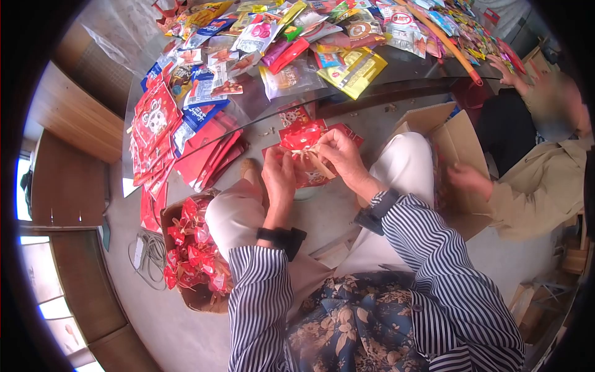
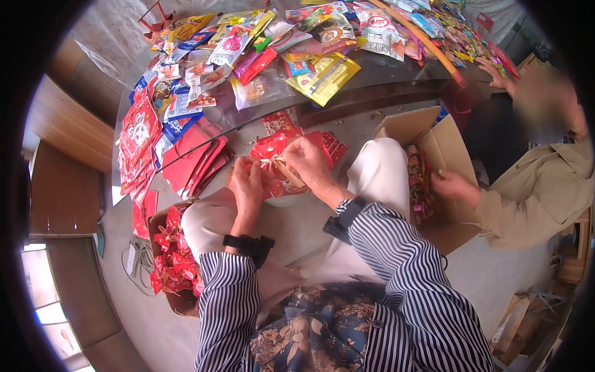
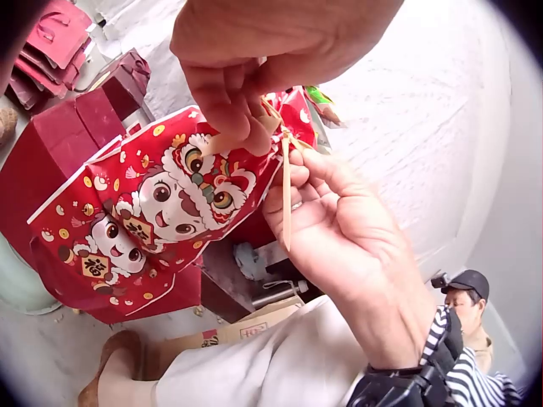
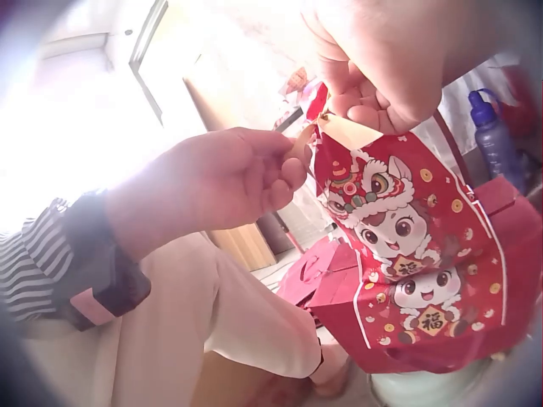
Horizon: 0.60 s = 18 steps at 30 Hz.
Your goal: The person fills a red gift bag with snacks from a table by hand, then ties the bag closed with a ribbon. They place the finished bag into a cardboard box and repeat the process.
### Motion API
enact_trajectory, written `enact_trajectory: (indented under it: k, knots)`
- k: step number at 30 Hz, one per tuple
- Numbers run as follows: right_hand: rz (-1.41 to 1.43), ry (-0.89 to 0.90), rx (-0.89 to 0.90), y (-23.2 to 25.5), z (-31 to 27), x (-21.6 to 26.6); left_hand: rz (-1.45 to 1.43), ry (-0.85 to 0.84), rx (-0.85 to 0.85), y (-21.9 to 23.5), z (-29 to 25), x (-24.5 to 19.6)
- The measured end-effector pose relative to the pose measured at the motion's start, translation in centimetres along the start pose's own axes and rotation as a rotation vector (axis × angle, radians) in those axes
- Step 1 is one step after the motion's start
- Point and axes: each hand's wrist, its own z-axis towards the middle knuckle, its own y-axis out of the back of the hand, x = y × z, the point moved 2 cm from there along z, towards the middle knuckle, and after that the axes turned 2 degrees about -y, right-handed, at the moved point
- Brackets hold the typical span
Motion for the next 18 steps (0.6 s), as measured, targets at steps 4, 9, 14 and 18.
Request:
enact_trajectory:
  k: [4,9,14,18]
  knots:
    - [0.066,0.001,0.012,0.2,0.0,-0.2,-0.084,0.011,0.027,0.0,-0.2,0.1]
    - [0.052,0.008,0.047,0.2,0.0,0.0,-0.136,-0.004,0.018,-0.3,-0.7,-0.1]
    - [-0.095,0.033,0.056,0.0,-0.1,0.3,0.017,-0.101,0.0,-0.6,-0.8,-0.2]
    - [-0.149,0.091,0.09,0.0,-0.1,0.2,0.114,-0.16,0.03,-0.5,-0.6,-0.1]
